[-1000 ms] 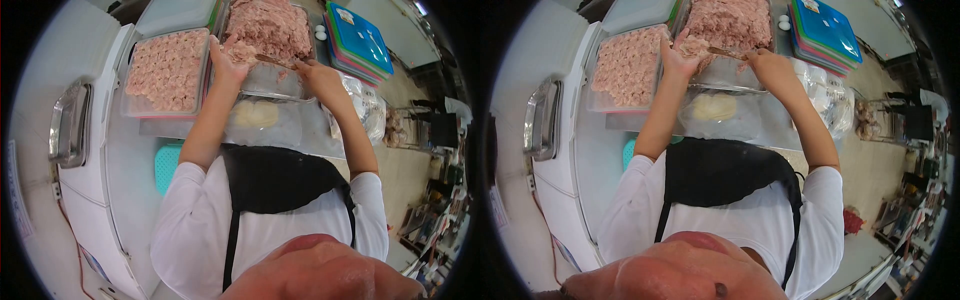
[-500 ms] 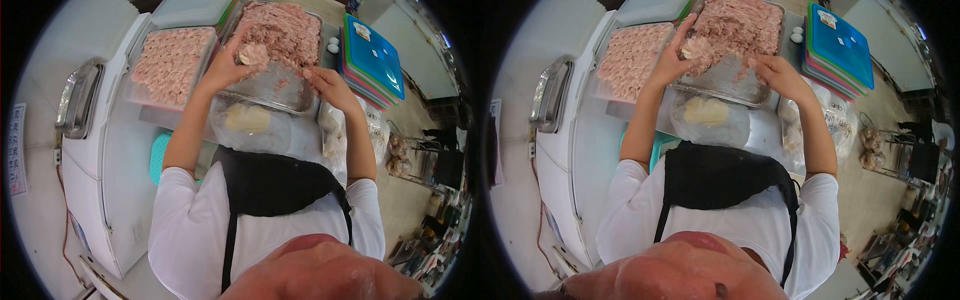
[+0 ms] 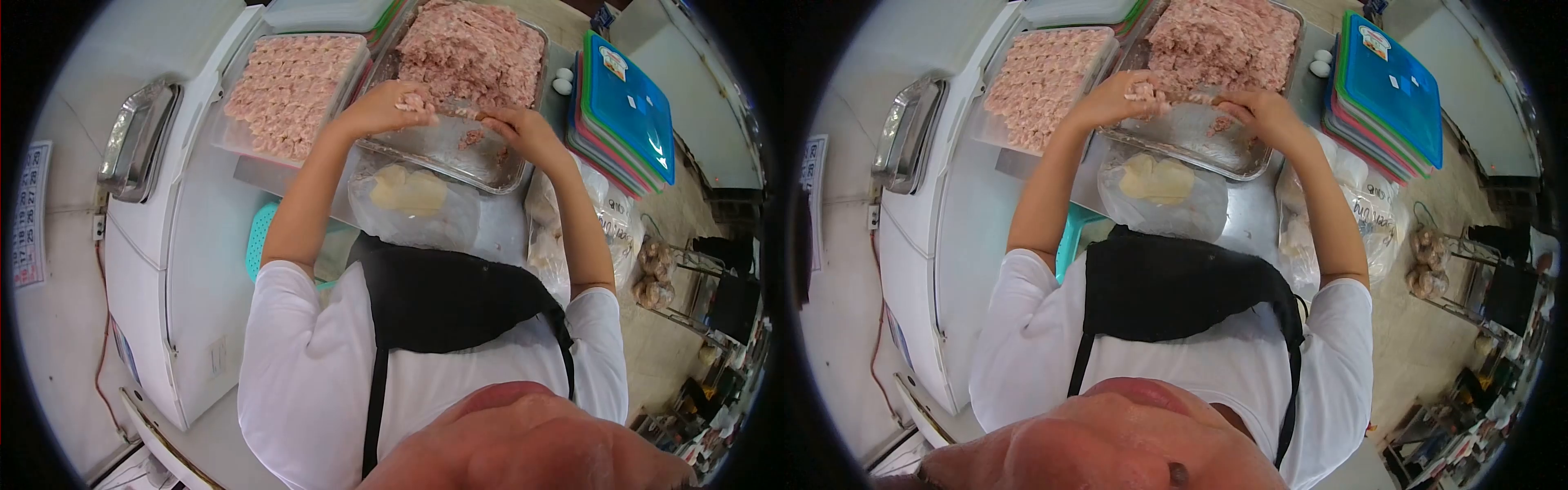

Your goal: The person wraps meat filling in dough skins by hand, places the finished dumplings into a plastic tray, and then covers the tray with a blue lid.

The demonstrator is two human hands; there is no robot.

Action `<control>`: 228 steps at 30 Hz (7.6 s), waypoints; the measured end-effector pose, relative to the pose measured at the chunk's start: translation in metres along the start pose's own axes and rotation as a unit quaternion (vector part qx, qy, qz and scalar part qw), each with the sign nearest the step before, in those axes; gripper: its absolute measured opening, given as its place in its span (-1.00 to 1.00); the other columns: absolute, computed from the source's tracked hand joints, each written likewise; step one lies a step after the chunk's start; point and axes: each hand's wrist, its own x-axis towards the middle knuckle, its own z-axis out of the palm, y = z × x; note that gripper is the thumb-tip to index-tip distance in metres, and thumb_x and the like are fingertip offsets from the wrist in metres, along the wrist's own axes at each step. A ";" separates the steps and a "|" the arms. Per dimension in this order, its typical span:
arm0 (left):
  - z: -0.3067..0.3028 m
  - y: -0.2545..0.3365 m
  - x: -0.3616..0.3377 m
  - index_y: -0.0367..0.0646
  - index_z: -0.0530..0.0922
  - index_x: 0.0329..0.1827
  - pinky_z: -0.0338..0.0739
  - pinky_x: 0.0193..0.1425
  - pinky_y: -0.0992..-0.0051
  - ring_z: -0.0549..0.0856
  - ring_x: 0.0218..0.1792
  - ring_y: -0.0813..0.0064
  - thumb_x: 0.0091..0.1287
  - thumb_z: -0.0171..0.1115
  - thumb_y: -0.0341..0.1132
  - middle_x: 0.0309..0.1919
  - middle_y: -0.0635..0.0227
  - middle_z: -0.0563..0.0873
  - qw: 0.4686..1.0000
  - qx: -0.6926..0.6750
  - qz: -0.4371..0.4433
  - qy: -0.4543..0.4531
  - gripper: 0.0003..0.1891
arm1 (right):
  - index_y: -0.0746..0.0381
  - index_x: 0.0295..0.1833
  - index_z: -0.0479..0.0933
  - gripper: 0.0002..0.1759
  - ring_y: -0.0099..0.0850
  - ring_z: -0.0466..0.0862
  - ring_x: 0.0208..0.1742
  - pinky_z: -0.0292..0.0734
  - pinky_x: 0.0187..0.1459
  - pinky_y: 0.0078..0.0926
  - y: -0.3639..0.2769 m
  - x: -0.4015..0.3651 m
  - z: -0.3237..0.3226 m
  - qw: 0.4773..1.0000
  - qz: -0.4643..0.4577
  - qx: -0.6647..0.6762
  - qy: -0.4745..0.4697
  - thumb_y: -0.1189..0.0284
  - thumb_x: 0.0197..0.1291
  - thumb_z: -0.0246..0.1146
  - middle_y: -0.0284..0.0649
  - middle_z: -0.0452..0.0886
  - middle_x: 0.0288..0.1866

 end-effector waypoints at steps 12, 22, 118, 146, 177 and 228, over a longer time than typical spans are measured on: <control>0.004 -0.011 -0.012 -0.08 0.40 0.29 0.54 -0.07 0.49 0.67 -0.24 0.44 0.08 0.44 -0.09 -0.17 0.30 0.71 0.993 -0.082 -0.063 0.060 -0.31 | 0.16 0.07 0.61 -0.67 -0.14 0.68 -0.13 0.55 -0.07 -0.34 0.037 -0.030 -0.004 0.975 0.187 -0.118 -0.037 0.25 0.32 0.14 0.03 0.63 -0.05; -0.006 0.002 -0.021 -0.18 0.59 -0.05 0.50 -0.01 0.38 0.66 -0.16 0.30 0.05 0.47 -0.13 -0.23 0.21 0.71 0.989 0.066 0.127 0.046 -0.54 | 0.29 0.04 0.59 -0.70 -0.33 0.64 -0.26 0.49 -0.21 -0.44 -0.064 -0.019 -0.026 0.999 0.019 0.027 -0.005 0.36 0.28 0.22 -0.11 0.66 -0.23; 0.125 -0.076 -0.102 -0.14 0.66 -0.23 0.49 -0.04 0.39 0.62 -0.17 0.35 0.25 0.27 -0.28 -0.21 0.33 0.67 0.980 -0.035 0.041 0.194 -0.85 | 0.29 -0.44 0.62 -0.75 -0.14 0.71 -0.26 0.60 -0.25 -0.17 -0.015 0.040 0.076 0.948 -0.094 -0.232 -0.196 0.36 0.10 0.12 -0.07 0.68 -0.35; 0.054 -0.096 -0.092 -0.29 0.60 0.00 0.45 0.12 0.47 0.63 -0.04 0.29 0.29 0.25 -0.33 -0.12 0.18 0.68 0.983 -0.146 0.089 0.061 -0.72 | 0.16 -0.28 0.63 -0.67 -0.09 0.68 -0.23 0.56 -0.24 -0.12 -0.038 0.063 0.080 0.944 0.098 -0.223 -0.224 0.12 0.22 0.16 -0.11 0.67 -0.31; 0.044 -0.080 -0.157 -0.28 0.61 -0.02 0.49 -0.03 0.57 0.61 -0.17 0.62 0.34 0.21 -0.36 -0.20 0.36 0.70 0.943 -0.288 -0.090 0.140 -0.77 | 0.16 -0.40 0.59 -0.84 -0.19 0.69 -0.36 0.57 -0.36 -0.17 0.076 0.056 0.066 0.934 -0.133 -0.318 0.089 0.33 0.08 0.17 -0.21 0.64 -0.47; 0.055 -0.023 0.005 -0.30 0.46 0.09 0.47 0.20 0.13 0.61 0.04 0.18 0.45 -0.01 -0.09 -0.03 0.12 0.62 0.635 -0.754 0.019 0.168 -0.59 | 0.12 0.01 0.59 -0.72 -0.10 0.66 -0.31 0.55 -0.36 -0.19 -0.070 -0.022 0.051 0.975 0.093 -0.144 0.143 0.24 0.30 0.14 -0.09 0.64 -0.29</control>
